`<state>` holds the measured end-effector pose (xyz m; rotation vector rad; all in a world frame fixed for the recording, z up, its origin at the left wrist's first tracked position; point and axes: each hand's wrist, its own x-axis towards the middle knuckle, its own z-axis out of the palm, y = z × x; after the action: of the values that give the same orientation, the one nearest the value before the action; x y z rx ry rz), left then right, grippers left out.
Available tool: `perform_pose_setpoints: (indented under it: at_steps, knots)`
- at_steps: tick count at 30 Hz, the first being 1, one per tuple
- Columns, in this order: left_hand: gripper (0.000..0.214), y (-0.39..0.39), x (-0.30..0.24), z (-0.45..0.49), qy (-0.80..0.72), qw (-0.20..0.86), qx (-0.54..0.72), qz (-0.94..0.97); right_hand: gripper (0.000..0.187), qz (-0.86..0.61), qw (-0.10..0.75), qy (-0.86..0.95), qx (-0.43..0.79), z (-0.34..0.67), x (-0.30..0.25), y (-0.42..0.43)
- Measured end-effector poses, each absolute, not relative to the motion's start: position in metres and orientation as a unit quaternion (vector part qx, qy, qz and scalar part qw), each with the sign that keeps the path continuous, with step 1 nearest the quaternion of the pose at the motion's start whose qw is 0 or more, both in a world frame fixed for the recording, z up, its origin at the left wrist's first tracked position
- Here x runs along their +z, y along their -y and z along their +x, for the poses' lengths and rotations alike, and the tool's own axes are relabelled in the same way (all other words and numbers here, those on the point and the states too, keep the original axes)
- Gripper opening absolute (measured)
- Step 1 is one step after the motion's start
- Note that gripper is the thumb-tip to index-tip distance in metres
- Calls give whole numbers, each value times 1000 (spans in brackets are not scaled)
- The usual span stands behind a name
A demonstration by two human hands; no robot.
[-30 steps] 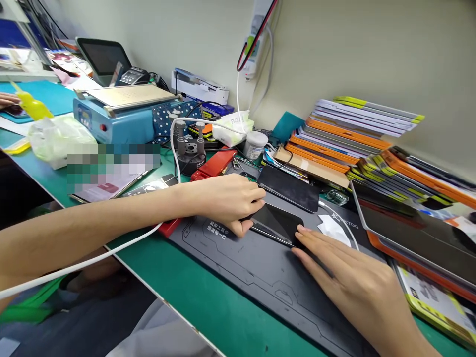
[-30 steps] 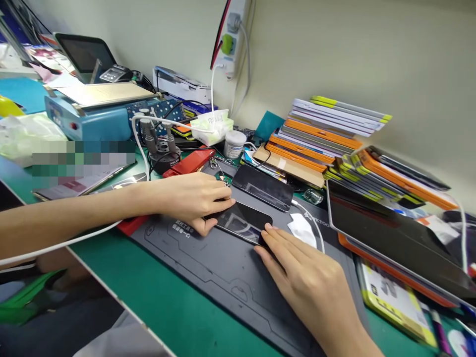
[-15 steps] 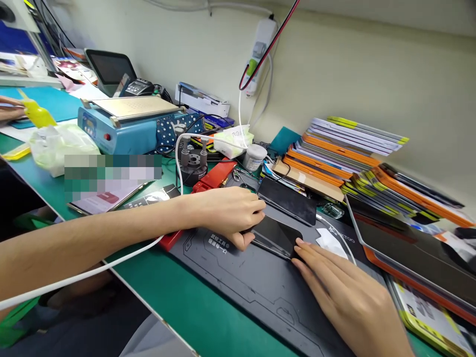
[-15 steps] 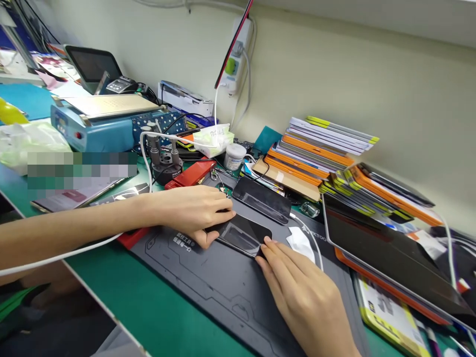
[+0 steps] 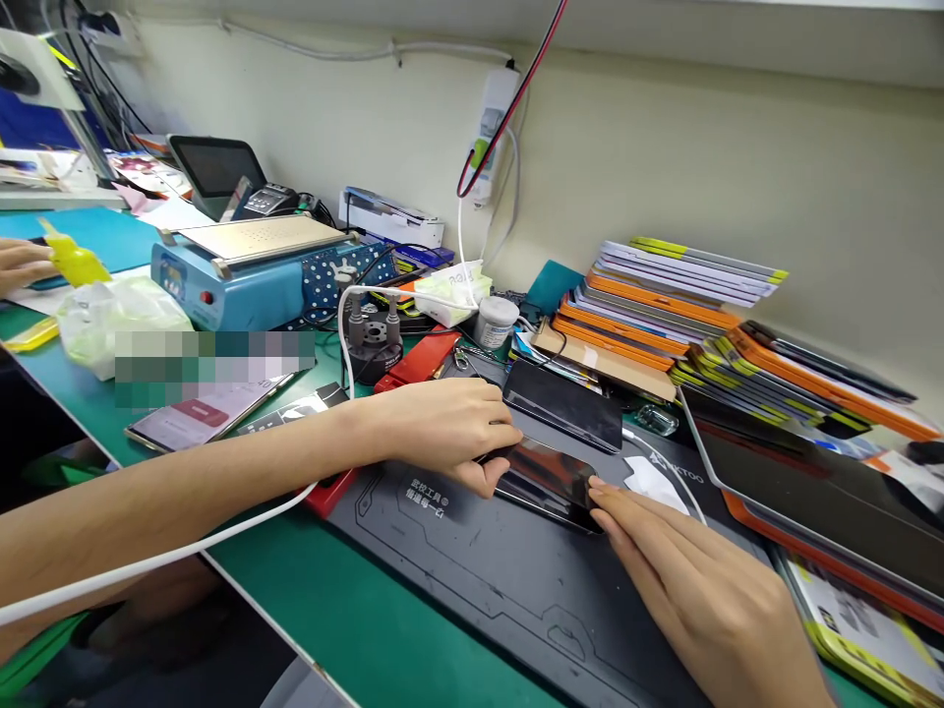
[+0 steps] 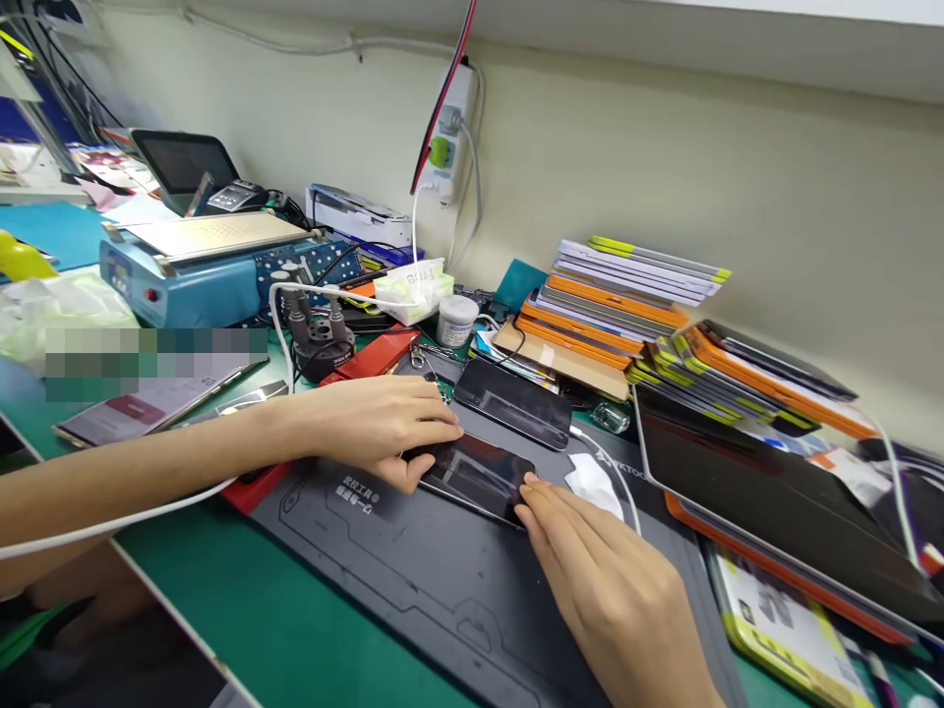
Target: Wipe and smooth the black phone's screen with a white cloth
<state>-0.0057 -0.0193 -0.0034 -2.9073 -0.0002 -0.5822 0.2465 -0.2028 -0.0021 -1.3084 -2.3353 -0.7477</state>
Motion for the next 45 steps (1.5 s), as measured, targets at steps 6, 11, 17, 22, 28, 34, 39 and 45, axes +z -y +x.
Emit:
perform_pose_setpoints:
  at_steps: [6,11,17,22,28,34,39,45]
  knots:
    - [42,19,1,-6,29,33,-158,-986,19,-511,217,796,-242,253,-10,202]
    - [51,17,9,-8,71,-76,-110,-988,20,-565,249,765,-185,255,-14,204]
    - [53,13,13,-9,90,-178,-84,-976,51,-714,256,652,-18,260,-16,200]
    - [50,10,14,-10,111,-233,-75,-963,65,-734,254,624,84,261,-18,196]
    - [49,-1,19,-20,125,-297,-46,-946,64,-729,254,622,126,261,-17,195]
    - [56,-2,20,-20,141,-315,-29,-938,63,-711,261,637,144,261,-13,198]
    - [61,4,17,-16,129,-301,-31,-944,61,-692,266,654,151,260,-9,199]
    - [59,10,14,-16,133,-270,-31,-953,65,-689,259,660,149,261,-10,199]
